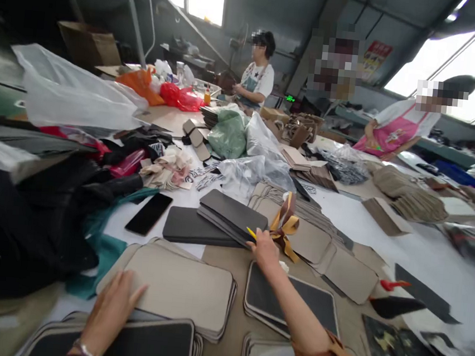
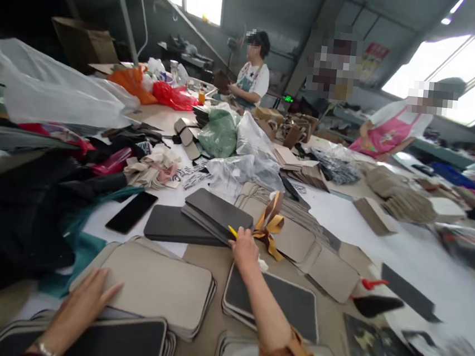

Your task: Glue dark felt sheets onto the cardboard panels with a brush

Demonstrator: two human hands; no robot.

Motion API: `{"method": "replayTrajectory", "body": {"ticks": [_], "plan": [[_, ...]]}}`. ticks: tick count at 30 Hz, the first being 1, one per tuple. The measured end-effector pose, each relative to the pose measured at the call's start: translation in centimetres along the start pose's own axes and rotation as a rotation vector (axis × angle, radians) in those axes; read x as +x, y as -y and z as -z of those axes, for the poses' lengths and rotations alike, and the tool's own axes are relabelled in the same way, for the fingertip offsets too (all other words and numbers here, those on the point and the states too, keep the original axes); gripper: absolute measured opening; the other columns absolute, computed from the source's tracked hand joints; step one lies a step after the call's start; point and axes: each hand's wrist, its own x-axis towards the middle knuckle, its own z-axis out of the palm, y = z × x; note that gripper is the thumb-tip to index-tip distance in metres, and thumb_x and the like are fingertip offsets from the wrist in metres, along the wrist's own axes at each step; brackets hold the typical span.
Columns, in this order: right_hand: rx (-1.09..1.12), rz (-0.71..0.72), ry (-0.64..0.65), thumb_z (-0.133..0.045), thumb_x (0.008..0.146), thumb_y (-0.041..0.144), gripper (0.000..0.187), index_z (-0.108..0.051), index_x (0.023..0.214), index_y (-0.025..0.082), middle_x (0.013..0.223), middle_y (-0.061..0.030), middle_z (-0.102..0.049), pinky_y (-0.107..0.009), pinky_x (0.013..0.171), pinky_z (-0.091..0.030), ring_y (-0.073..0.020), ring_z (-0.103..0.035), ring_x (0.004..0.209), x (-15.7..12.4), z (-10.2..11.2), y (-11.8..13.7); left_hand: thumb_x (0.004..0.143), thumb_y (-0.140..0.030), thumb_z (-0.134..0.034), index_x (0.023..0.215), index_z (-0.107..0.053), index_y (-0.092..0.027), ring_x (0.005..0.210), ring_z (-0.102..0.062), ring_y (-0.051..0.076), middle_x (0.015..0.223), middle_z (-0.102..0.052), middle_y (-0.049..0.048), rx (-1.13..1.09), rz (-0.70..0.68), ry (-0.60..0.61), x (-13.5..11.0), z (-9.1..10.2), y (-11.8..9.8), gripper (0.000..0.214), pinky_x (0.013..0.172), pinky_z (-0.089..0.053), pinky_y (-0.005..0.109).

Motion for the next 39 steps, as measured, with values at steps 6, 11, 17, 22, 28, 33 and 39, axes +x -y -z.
{"method": "replayTrajectory", "body": {"ticks": [6, 11, 17, 22, 28, 33, 39], "plan": [[-0.141, 0.151, 0.042, -0.045, 0.087, 0.010, 0.018, -0.060, 0.097, 0.016, 0.102, -0.0112, -0.058, -0.027, 0.068, -0.045, -0.0197, -0.060, 0.091, 4.7, 0.1, 0.6, 0.080, -0.043, -0.040, 0.107, -0.051, -0.015, 0.111, -0.051, 0.034, 0.113, -0.058, 0.0188, -0.005, -0.099, -0.220, -0.4, -2.5, 2.1, 0.041, 0.093, -0.044, 0.047], [-0.241, 0.279, 0.021, -0.040, 0.085, 0.002, 0.026, -0.063, 0.088, 0.014, 0.097, -0.0125, -0.060, -0.027, 0.063, -0.046, -0.0206, -0.060, 0.088, 4.5, 0.6, 1.3, 0.083, -0.046, -0.042, 0.106, -0.056, -0.020, 0.104, -0.057, 0.031, 0.112, -0.061, 0.0161, -0.238, -0.190, -0.317, 0.7, -1.0, -1.7, 0.038, 0.087, -0.048, 0.046], [-0.211, 0.366, 0.006, -0.040, 0.089, 0.008, 0.024, -0.062, 0.091, 0.016, 0.096, -0.0092, -0.060, -0.025, 0.062, -0.041, -0.0186, -0.058, 0.085, 2.7, 3.0, -0.2, 0.069, -0.047, -0.066, 0.102, -0.061, -0.017, 0.104, -0.058, 0.027, 0.109, -0.064, 0.0129, -0.917, 0.092, 0.281, 0.8, 3.0, -13.1, 0.044, 0.099, -0.042, 0.044], [-0.130, 0.518, -0.020, -0.039, 0.093, 0.018, 0.024, -0.062, 0.092, 0.018, 0.092, -0.0064, -0.059, -0.023, 0.064, -0.038, -0.0162, -0.053, 0.087, -3.6, 5.9, -3.4, 0.073, -0.053, -0.064, 0.110, -0.053, -0.013, 0.102, -0.061, 0.026, 0.112, -0.061, 0.0166, -1.701, 0.606, 0.769, 1.6, 4.6, -21.1, 0.056, 0.094, -0.046, 0.045], [0.138, 0.733, -0.314, -0.033, 0.095, 0.026, 0.031, -0.062, 0.092, 0.016, 0.070, -0.0038, -0.058, -0.023, 0.054, -0.039, -0.0148, -0.053, 0.063, -16.2, 4.6, -8.1, 0.081, -0.006, -0.055, 0.101, -0.062, -0.011, 0.084, -0.066, 0.014, 0.096, -0.069, 0.0073, -1.754, 0.881, 0.428, -1.0, 5.6, -26.4, 0.021, 0.078, -0.055, 0.025], [0.824, -0.116, -0.270, -0.043, 0.088, 0.050, 0.042, -0.058, 0.103, 0.013, 0.083, -0.0071, -0.065, -0.027, 0.065, -0.048, -0.0182, -0.060, 0.073, -22.2, 0.6, -11.6, 0.083, -0.007, -0.054, 0.103, -0.062, -0.014, 0.090, -0.066, 0.014, 0.098, -0.070, 0.0057, -1.722, 0.909, 0.486, -7.5, 5.2, -29.3, 0.023, 0.079, -0.056, 0.023], [1.149, -0.375, -0.123, -0.046, 0.081, 0.051, 0.040, -0.062, 0.085, 0.015, 0.073, -0.0054, -0.065, -0.031, 0.065, -0.049, -0.0215, -0.060, 0.071, -25.8, -2.4, -16.1, 0.082, -0.012, -0.058, 0.110, -0.058, -0.016, 0.095, -0.064, 0.020, 0.106, -0.067, 0.0084, -1.679, 0.909, 0.637, -13.6, 3.6, -31.1, 0.029, 0.082, -0.056, 0.034]]}}
